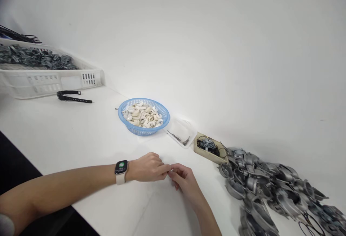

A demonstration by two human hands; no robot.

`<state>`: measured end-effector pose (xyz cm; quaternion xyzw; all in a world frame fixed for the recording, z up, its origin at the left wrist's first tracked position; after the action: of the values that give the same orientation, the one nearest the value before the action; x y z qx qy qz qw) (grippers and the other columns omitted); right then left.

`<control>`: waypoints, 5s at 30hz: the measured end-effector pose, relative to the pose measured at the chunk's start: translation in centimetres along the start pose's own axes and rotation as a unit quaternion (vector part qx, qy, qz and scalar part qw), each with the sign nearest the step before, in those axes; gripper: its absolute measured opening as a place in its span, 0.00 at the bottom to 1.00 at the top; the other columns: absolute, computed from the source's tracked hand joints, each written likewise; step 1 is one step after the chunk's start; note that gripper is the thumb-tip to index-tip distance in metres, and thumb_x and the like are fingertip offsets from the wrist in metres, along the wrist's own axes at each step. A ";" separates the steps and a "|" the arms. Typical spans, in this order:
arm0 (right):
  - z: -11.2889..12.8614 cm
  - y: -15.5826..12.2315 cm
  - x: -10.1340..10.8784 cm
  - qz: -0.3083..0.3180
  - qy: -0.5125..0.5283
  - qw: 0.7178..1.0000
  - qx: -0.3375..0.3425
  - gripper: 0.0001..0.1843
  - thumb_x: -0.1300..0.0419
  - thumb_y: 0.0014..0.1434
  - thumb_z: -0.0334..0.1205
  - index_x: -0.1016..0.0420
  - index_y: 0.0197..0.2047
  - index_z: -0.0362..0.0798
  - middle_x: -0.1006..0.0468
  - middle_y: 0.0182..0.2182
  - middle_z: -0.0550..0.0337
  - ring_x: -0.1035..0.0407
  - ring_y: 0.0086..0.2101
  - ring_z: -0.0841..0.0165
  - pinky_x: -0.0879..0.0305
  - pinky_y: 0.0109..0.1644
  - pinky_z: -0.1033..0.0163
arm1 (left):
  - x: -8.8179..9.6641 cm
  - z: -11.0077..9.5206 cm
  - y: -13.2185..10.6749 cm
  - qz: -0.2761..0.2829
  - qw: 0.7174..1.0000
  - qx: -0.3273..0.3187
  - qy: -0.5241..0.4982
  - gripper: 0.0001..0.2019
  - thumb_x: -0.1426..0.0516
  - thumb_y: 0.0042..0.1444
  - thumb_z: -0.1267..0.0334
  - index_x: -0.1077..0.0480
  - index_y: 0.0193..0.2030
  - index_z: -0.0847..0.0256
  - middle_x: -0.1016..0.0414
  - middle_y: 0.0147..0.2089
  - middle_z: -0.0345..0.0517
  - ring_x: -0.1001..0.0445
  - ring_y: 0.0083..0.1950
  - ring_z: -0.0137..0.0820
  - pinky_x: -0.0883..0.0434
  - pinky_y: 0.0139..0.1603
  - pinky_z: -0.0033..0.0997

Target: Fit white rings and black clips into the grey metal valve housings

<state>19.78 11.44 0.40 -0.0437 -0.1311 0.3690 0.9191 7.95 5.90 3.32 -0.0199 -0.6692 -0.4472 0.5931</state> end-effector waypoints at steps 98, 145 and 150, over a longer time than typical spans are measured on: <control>0.1 -0.2 -0.2 -0.016 0.050 0.998 -0.042 0.15 0.30 0.53 0.49 0.25 0.32 0.47 0.35 0.23 0.66 0.45 0.23 0.74 0.47 0.28 0.65 | 0.5 -0.2 -0.5 -0.002 0.996 -0.087 -0.010 0.06 0.51 0.67 0.72 0.34 0.44 0.64 0.35 0.21 0.35 0.36 0.20 0.27 0.43 0.21 0.32; 0.1 -0.4 -0.7 -0.003 0.064 0.997 -0.044 0.09 0.32 0.52 0.42 0.25 0.33 0.46 0.31 0.24 0.66 0.39 0.23 0.74 0.41 0.27 0.66 | 0.5 -0.8 -0.5 -0.010 0.998 -0.051 -0.022 0.05 0.49 0.63 0.73 0.39 0.37 0.60 0.34 0.21 0.35 0.35 0.20 0.29 0.44 0.23 0.33; 0.4 -0.3 -0.7 -0.008 0.053 0.998 -0.041 0.07 0.33 0.52 0.40 0.25 0.31 0.46 0.33 0.23 0.66 0.40 0.23 0.74 0.42 0.27 0.66 | 0.5 -0.9 -0.5 -0.012 0.998 -0.053 -0.010 0.03 0.47 0.63 0.71 0.37 0.40 0.61 0.33 0.22 0.34 0.35 0.20 0.30 0.45 0.23 0.34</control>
<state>19.38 10.69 0.71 -0.0998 -0.0977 0.3532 0.9251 8.22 4.74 3.35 -0.0478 -0.6503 -0.4890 0.5794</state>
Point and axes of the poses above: each hand's wrist, its own y-axis towards the middle knuckle, its own x-axis out of the back of the hand, z = x × y, the point moved 7 cm from there along y, towards the middle knuckle
